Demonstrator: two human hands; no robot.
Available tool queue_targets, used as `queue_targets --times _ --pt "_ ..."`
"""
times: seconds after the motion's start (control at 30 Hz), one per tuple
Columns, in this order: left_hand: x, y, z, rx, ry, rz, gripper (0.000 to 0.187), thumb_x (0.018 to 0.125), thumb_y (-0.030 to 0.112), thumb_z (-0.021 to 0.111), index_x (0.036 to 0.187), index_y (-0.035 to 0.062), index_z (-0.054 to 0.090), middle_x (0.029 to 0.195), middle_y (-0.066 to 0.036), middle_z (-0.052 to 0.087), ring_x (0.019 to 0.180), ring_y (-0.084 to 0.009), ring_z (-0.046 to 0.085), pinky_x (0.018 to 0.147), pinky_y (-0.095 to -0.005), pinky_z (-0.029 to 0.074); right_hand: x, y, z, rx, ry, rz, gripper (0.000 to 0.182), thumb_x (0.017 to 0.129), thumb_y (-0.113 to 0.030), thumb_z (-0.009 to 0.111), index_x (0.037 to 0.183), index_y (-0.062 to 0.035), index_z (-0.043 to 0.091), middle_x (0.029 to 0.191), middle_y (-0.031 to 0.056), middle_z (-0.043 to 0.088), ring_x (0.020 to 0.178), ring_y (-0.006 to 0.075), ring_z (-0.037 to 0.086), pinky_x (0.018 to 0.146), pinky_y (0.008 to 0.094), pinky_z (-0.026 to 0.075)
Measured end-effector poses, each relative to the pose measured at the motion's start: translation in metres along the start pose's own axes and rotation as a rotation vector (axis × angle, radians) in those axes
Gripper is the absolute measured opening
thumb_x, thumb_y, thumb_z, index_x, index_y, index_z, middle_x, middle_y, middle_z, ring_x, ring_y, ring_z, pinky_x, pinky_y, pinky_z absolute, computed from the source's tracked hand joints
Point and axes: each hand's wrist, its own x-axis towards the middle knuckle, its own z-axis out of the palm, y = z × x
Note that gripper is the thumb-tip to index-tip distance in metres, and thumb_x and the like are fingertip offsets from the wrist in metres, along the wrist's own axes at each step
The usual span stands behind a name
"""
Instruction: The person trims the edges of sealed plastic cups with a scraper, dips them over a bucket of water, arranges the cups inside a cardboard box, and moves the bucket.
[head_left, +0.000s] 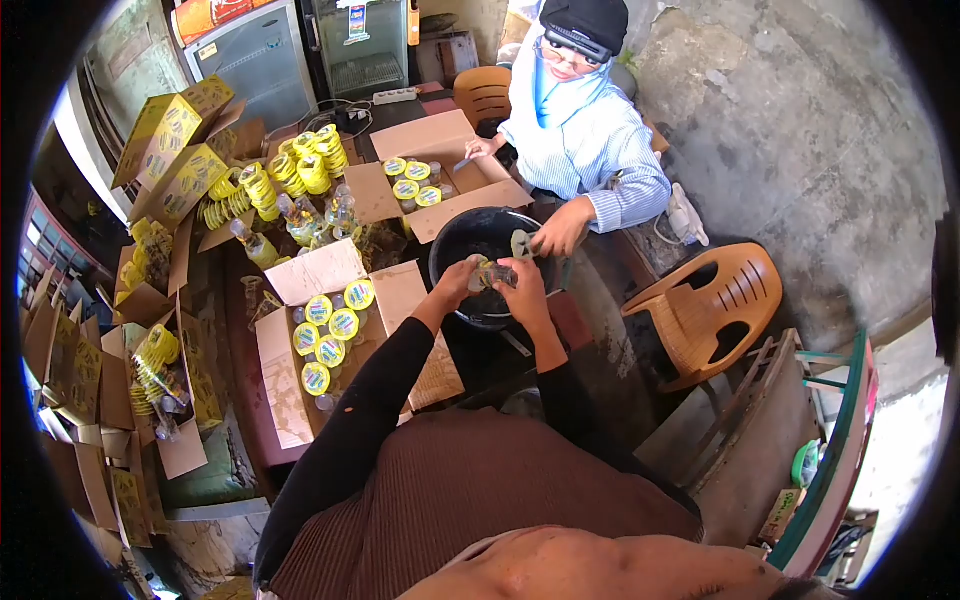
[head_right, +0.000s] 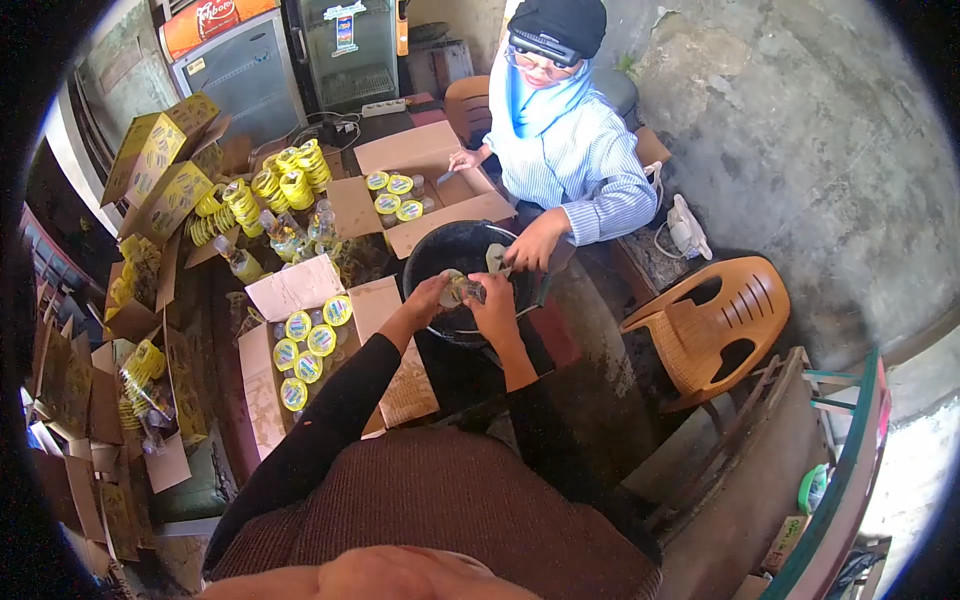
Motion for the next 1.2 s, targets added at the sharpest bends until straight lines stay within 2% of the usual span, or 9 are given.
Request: queue_targets --times 0.07,0.2,0.4,0.47,0.6,0.67,0.9,1.13,1.2 --pt "-0.003 0.001 0.005 -0.032 0.006 0.061 0.040 0.096 0.041 0.046 0.111 0.0056 0.055 0.096 -0.005 0.060 0.084 -0.0176 0.060 0.072 -0.0358 0.051 -0.003 -0.005 -0.002 -0.014 0.021 -0.015 0.041 0.066 -0.001 0.072 0.105 -0.0063 0.059 0.104 0.0140 0.055 0.099 0.0313 0.052 0.086 0.0381 0.043" --pt "0.001 -0.002 0.006 0.064 0.108 -0.008 0.035 0.097 0.037 0.045 0.106 0.0058 0.057 0.090 -0.004 0.060 0.078 -0.0153 0.060 0.069 -0.0313 0.051 -0.008 -0.011 -0.006 -0.108 0.044 -0.065 0.045 0.067 0.002 0.071 0.109 -0.0079 0.058 0.106 0.0129 0.054 0.103 0.0327 0.050 0.089 0.0387 0.041" --pt "0.003 -0.007 0.005 0.174 0.160 0.067 0.033 0.097 0.033 0.046 0.101 0.0024 0.057 0.090 -0.009 0.061 0.081 -0.0191 0.062 0.070 -0.0358 0.050 -0.019 -0.015 -0.010 -0.045 0.041 -0.042 0.052 0.069 0.002 0.069 0.118 -0.0086 0.054 0.112 0.0145 0.055 0.108 0.0338 0.049 0.090 0.0396 0.041" --pt "-0.007 0.006 0.011 0.713 0.236 0.180 0.033 0.098 0.032 0.043 0.104 0.0018 0.055 0.092 -0.014 0.062 0.088 -0.0227 0.061 0.076 -0.0362 0.048 -0.022 -0.011 -0.012 0.051 0.032 -0.023 0.050 0.074 -0.001 0.068 0.120 -0.0071 0.052 0.112 0.0161 0.055 0.106 0.0347 0.052 0.087 0.0395 0.043" --pt "-0.017 0.008 0.019 0.755 0.217 0.292 0.032 0.097 0.031 0.044 0.103 0.0010 0.055 0.092 -0.018 0.061 0.088 -0.0264 0.061 0.077 -0.0371 0.046 -0.027 -0.021 -0.021 -0.022 0.030 0.034 0.045 0.077 -0.004 0.067 0.120 -0.0048 0.051 0.111 0.0171 0.055 0.101 0.0352 0.055 0.083 0.0393 0.046" --pt "-0.022 0.010 0.023 0.619 0.205 0.260 0.030 0.096 0.030 0.045 0.100 0.0023 0.055 0.091 -0.024 0.061 0.090 -0.0385 0.061 0.073 -0.0403 0.047 -0.030 -0.028 -0.025 -0.013 -0.011 0.124 0.042 0.082 -0.011 0.065 0.120 -0.0043 0.049 0.113 0.0177 0.052 0.104 0.0366 0.053 0.085 0.0414 0.044" --pt "-0.021 0.005 0.022 0.731 0.211 0.363 0.026 0.096 0.029 0.046 0.098 0.0045 0.054 0.085 -0.023 0.061 0.088 -0.0416 0.060 0.069 -0.0442 0.048 -0.041 -0.007 -0.009 0.075 0.090 0.078 0.040 0.083 -0.015 0.066 0.116 -0.0016 0.048 0.108 0.0199 0.052 0.099 0.0369 0.053 0.084 0.0405 0.044" --pt "-0.007 -0.020 0.016 1.122 0.229 0.824 0.016 0.095 0.017 0.045 0.098 0.0019 0.050 0.081 -0.020 0.060 0.077 -0.0420 0.060 0.062 -0.0473 0.048 -0.052 -0.012 -0.008 0.092 0.104 0.094 0.042 0.082 -0.011 0.066 0.119 -0.0019 0.048 0.105 0.0195 0.052 0.095 0.0353 0.054 0.082 0.0397 0.044" --pt "-0.005 -0.027 0.018 1.067 0.277 0.744 0.016 0.095 0.017 0.046 0.092 0.0020 0.049 0.079 -0.023 0.060 0.077 -0.0421 0.060 0.062 -0.0486 0.048 -0.055 -0.012 -0.007 0.104 0.066 0.134 0.042 0.082 -0.010 0.066 0.119 -0.0023 0.048 0.104 0.0191 0.052 0.094 0.0352 0.054 0.081 0.0396 0.044"
